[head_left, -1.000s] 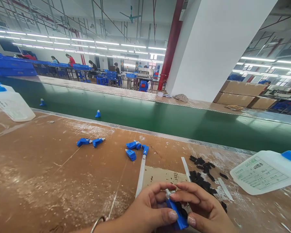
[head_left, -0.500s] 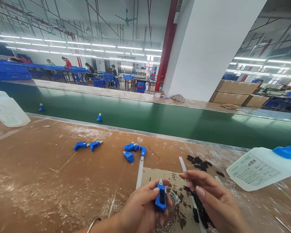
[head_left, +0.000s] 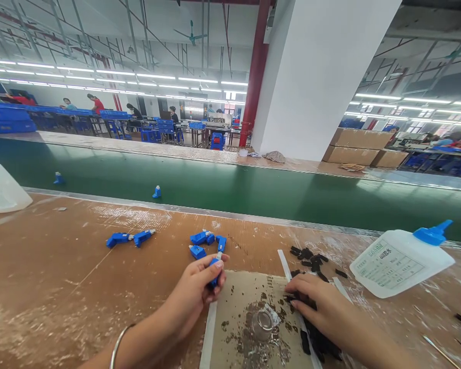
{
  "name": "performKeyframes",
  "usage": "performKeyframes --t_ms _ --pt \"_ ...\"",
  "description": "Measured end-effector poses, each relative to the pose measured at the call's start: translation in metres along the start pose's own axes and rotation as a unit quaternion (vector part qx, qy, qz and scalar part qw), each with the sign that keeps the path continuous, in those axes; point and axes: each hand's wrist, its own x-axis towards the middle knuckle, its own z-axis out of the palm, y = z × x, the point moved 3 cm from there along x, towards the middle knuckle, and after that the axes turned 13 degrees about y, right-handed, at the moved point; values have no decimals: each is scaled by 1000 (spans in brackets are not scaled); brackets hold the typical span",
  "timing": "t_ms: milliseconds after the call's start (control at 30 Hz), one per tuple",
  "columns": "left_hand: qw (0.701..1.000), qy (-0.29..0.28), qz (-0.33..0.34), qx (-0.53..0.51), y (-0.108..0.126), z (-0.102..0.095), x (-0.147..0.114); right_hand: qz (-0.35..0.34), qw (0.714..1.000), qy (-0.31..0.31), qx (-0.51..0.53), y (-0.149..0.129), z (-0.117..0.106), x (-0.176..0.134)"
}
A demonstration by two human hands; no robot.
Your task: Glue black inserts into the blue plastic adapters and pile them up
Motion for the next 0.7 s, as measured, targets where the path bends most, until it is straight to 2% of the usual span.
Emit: performKeyframes --t_ms 133,200,333,400,500,633,700 --pt "990 65 107 68 30 -27 25 -34 998 -6 -51 1 18 -4" --pt "976 102 159 108 43 -41 39 -49 996 -3 -74 3 24 -6" --pt "942 164 220 193 57 -67 64 -68 993 17 -100 9 30 -9" --pt "903 215 266 258 61 -80 74 -76 992 22 -100 13 30 -9" --pt "821 294 332 358 65 -102 82 -88 992 17 -84 17 26 -8" --pt "718 368 373 458 71 -128 80 -70 997 23 -15 18 16 -4" --pt "675 394 390 486 75 -134 79 -69 997 25 21 16 14 -3"
